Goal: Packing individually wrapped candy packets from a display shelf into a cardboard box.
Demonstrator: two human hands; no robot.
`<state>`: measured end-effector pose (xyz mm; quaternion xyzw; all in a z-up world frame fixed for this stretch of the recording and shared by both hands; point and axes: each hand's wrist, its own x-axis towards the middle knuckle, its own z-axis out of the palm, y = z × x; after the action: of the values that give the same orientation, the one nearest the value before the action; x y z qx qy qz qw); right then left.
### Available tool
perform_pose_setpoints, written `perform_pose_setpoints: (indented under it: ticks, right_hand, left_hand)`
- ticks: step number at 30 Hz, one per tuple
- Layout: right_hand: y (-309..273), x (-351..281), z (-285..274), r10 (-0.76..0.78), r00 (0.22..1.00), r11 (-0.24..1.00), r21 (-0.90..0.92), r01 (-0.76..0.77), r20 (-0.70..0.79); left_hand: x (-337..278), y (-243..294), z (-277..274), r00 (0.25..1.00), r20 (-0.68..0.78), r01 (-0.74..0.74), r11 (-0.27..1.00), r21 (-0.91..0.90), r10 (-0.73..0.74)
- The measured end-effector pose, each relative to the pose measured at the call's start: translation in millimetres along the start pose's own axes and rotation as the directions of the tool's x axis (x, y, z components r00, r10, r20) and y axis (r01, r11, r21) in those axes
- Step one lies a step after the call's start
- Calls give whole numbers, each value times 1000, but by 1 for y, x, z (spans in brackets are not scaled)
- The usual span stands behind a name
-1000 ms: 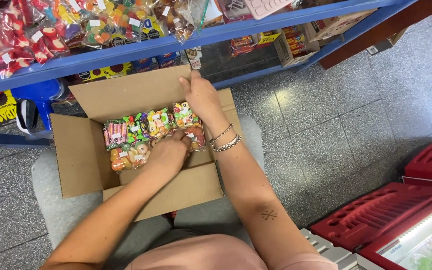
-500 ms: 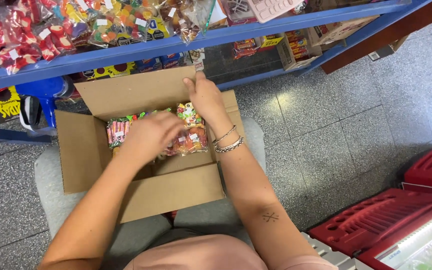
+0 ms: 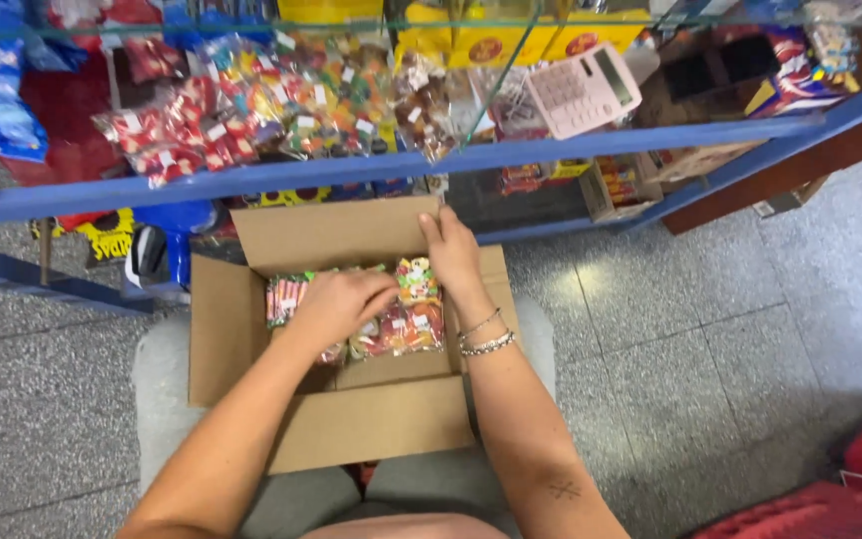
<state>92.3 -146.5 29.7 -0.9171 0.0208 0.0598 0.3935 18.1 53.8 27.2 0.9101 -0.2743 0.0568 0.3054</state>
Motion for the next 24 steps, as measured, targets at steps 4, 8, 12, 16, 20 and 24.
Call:
perform_pose_setpoints:
  ticks: [4,8,12,16,20,24]
  right_hand:
    - [1,-1,0,-3,1000,999,34,4,-18]
    - [-7,-3,1,12,999,999,38,-11,-36]
    - [-17,-9,5,35,995,994,108,-25,-95]
    - [-23,-5,15,48,993,994,99,-37,-110]
    - [-31,-1,30,46,994,993,117,-34,-101]
    - [-41,5,47,35,995,994,109,-25,-89]
  left_hand:
    - [-2,-2,3,1000,13,-15,999,32,15]
    - [-1,-1,-5,1000,10,-13,1000,10,13]
    - [-4,4,-23,1000,8,-21,1000,-7,21]
    - [-13,-2,-26,1000,-20,11,1000,22,-11]
    - [-24,-7,-33,998,-52,45,998,35,-44]
    - [-34,-5,-47,989,-115,96,995,34,-92]
